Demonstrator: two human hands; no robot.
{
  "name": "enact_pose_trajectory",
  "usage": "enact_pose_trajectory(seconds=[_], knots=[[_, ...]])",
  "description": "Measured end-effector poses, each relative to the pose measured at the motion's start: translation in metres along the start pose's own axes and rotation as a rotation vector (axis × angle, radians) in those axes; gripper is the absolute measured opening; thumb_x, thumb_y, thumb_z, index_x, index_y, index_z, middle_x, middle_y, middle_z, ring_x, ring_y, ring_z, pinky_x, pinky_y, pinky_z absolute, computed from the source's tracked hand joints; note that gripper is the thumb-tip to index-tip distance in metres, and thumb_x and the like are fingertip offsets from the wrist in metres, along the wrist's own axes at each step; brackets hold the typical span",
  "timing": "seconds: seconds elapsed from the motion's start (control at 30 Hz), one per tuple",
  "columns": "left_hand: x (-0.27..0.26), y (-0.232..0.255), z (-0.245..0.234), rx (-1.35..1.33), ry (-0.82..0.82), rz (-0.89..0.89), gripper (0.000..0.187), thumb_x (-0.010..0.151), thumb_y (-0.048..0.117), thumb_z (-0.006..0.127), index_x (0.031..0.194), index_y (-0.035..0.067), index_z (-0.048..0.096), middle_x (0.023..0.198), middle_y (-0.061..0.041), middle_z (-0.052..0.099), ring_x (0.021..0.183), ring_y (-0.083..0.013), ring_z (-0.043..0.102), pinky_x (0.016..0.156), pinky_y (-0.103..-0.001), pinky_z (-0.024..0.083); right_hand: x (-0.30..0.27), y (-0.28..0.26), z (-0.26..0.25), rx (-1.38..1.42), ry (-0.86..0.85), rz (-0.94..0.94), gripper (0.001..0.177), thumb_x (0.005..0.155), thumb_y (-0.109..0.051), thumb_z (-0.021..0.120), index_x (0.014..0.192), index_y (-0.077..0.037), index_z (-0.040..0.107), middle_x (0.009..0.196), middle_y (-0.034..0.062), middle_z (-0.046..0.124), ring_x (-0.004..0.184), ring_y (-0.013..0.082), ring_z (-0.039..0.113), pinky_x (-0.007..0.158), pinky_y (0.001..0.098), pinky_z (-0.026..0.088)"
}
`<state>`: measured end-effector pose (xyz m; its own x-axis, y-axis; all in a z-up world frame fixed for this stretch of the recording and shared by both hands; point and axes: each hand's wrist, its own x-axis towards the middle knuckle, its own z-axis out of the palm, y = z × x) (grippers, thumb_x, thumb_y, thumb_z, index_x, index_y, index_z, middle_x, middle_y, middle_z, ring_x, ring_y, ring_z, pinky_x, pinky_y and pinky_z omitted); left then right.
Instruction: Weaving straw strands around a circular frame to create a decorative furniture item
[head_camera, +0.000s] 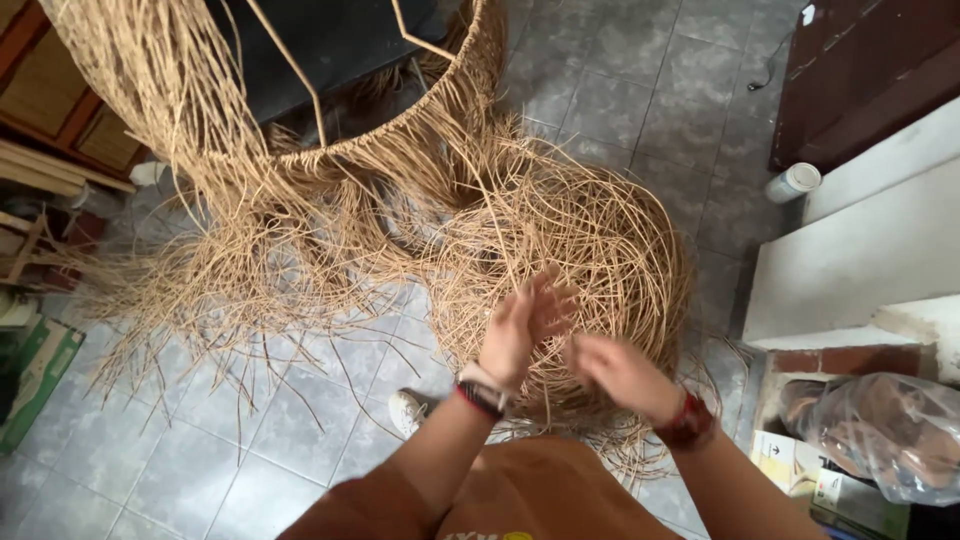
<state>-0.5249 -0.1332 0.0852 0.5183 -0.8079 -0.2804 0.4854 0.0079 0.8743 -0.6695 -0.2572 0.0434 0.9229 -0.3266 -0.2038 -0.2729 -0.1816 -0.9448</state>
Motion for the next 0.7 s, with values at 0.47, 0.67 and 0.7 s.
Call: enact_pose_trajectory(seconds=[0.47,0.67,0.7], knots=[[-0.022,-0.041,0.003,0.360,-0.002,-0.051,0.043,0.113,0.028,0.037,0.124,-0.004,0.064,0.088,-0.028,0.068,0.071,-0.0267,0.069,0.064,-0.037,0.055,0.028,-0.018,-0.009,0.361,0.067,-0.039,0.038,0.110,-0.020,0.037,0.087,-0.001,0.060,0.064,0.0108,0.055,0.064,0.0265,0.070,0.065,0.0363,0.059],[0.034,-0.016,0.000,-0.112,-0.013,0.080,0.043,0.113,0.019,0.027,0.126,0.000,0.064,0.061,-0.001,0.055,0.049,-0.0118,0.059,0.045,-0.021,0.046,-0.021,0.009,0.012,-0.404,-0.359,0.100,0.032,0.098,-0.015,0.052,0.122,0.002,0.067,0.114,0.0262,0.073,0.110,0.0443,0.067,0.094,0.0547,0.052],[0.030,-0.016,-0.003,-0.113,-0.015,0.078,0.043,0.113,0.019,0.027,0.126,0.000,0.064,0.061,-0.001,0.055,0.049,-0.0118,0.059,0.045,-0.021,0.046,-0.017,-0.003,0.009,-0.404,-0.357,0.102,0.032,0.098,-0.015,0.052,0.122,0.002,0.067,0.114,0.0262,0.073,0.110,0.0443,0.067,0.094,0.0547,0.052]])
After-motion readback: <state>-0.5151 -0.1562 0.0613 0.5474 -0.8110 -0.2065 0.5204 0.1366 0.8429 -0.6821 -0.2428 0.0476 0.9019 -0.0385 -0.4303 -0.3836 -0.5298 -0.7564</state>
